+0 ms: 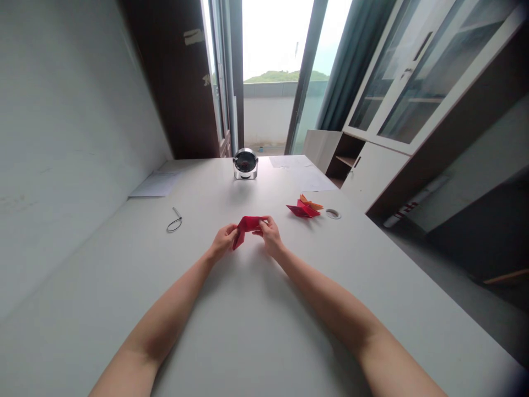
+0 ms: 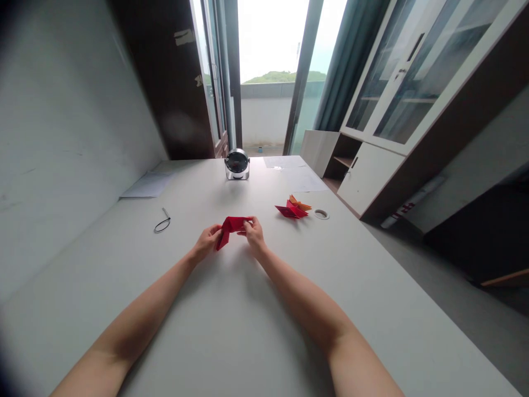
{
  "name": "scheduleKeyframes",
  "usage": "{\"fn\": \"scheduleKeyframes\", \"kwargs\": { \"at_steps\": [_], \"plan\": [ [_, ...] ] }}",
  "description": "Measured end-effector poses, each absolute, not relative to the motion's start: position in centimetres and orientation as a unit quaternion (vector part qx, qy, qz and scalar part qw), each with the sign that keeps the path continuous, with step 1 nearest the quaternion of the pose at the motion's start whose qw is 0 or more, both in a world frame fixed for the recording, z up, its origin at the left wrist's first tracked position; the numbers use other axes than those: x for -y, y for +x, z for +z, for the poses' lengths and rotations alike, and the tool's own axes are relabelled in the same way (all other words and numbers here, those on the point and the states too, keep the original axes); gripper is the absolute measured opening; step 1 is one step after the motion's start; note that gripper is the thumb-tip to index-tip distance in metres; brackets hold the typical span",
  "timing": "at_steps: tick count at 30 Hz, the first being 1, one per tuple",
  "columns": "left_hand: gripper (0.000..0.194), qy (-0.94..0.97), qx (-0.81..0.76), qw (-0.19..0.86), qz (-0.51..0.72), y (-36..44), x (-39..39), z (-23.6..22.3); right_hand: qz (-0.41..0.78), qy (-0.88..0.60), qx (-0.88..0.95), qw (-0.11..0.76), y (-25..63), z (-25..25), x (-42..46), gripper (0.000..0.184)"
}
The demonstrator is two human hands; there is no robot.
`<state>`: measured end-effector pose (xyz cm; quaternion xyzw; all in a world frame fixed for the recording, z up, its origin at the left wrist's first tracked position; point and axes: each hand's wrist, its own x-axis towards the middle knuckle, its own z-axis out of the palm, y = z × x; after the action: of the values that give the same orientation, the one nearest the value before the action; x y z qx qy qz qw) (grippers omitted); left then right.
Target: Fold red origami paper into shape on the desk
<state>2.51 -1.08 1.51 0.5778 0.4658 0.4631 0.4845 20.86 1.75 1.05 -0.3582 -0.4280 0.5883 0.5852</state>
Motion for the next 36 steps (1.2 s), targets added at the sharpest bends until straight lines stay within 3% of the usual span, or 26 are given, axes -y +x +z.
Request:
{"fn": "scheduleKeyframes", "kwargs": {
  "at_steps": [8, 19, 23, 27, 33, 36],
  "plan": [
    [0.04, 0.584, -0.436, 0.492, 0.476, 2.7, 1.4, 1.6, 0.491, -0.43, 0.435, 0.62, 21.1, 0.2, -2.3, 0.023],
    [0.033, 0.615, -0.568, 0.275, 0.473, 1.8, 1.0, 1.2, 0.57, -0.346, 0.47, 0.578, 20.4, 1.6, -1.0, 0.033],
    [0.035, 0.639, -0.597, 0.19, 0.446, 1.8, 1.7, 2.1, 0.448, -0.353, 0.627, 0.53, 19.5, 2.0, 0.5, 0.019],
    [0.033, 0.667, -0.602, 0.137, 0.417, 1.9, 2.2, 2.9, 0.349, -0.384, 0.678, 0.521, 19.3, 2.1, 1.1, 0.017],
    [0.026, 0.739, -0.554, 0.089, 0.371, 2.6, 2.8, 3.5, 0.362, -0.426, 0.659, 0.503, 20.0, 1.8, 0.1, 0.03],
    [0.024, 0.759, -0.544, 0.071, 0.349, 2.8, 3.1, 3.7, 0.371, -0.416, 0.675, 0.484, 20.0, 1.7, 0.2, 0.023]
  ]
}}
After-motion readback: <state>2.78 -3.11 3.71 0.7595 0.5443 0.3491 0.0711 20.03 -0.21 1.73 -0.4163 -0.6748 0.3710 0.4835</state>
